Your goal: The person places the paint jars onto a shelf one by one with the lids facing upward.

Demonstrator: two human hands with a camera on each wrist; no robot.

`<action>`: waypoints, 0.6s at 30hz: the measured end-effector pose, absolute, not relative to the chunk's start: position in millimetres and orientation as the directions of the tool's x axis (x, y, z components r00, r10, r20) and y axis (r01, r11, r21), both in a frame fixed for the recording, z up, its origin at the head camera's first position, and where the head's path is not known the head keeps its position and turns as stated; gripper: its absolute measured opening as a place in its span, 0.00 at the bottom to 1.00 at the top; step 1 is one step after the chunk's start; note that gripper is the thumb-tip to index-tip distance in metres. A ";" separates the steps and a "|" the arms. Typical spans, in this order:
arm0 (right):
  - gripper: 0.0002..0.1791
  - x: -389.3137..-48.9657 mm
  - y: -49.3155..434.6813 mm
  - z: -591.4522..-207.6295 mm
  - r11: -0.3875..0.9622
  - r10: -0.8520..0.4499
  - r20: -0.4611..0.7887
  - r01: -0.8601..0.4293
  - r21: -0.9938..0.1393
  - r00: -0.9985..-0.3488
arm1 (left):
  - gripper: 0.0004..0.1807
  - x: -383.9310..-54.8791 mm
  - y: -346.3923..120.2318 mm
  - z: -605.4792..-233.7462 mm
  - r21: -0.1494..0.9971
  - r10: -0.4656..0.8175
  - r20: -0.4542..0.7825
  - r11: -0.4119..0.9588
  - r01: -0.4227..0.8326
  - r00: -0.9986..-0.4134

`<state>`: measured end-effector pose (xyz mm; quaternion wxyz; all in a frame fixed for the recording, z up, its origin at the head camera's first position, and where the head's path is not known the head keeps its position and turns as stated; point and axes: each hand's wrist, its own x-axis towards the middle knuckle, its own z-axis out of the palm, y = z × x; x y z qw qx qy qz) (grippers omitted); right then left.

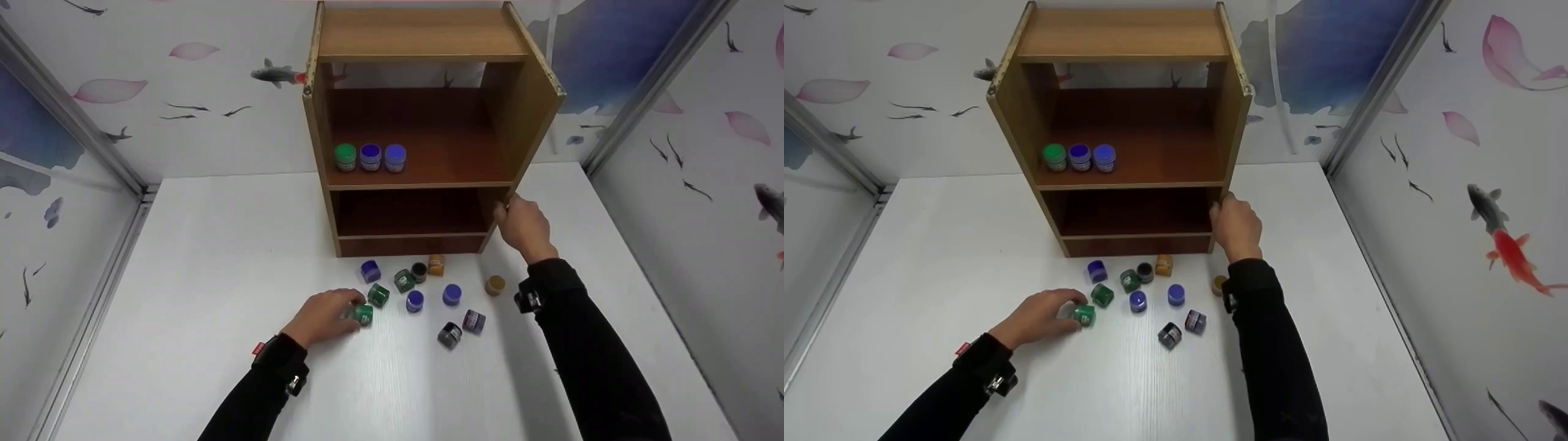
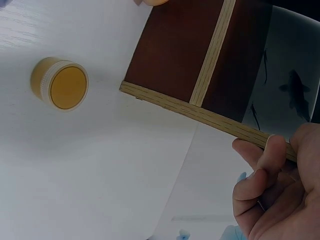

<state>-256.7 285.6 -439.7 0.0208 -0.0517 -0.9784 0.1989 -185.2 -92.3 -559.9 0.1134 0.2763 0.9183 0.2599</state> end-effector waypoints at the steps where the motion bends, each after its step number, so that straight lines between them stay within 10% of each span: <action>1: 0.24 -256.9 285.3 -440.0 0.916 0.110 0.019 0.094 -0.391 -0.994 | 0.22 -185.0 -92.3 -560.1 0.542 0.566 -0.064 0.712 0.447 -0.822; 18: 0.25 -258.0 285.6 -440.6 0.913 0.114 0.012 0.100 -0.397 -0.993 | 0.21 -183.5 -93.5 -560.2 0.564 0.576 -0.114 0.708 0.425 -0.809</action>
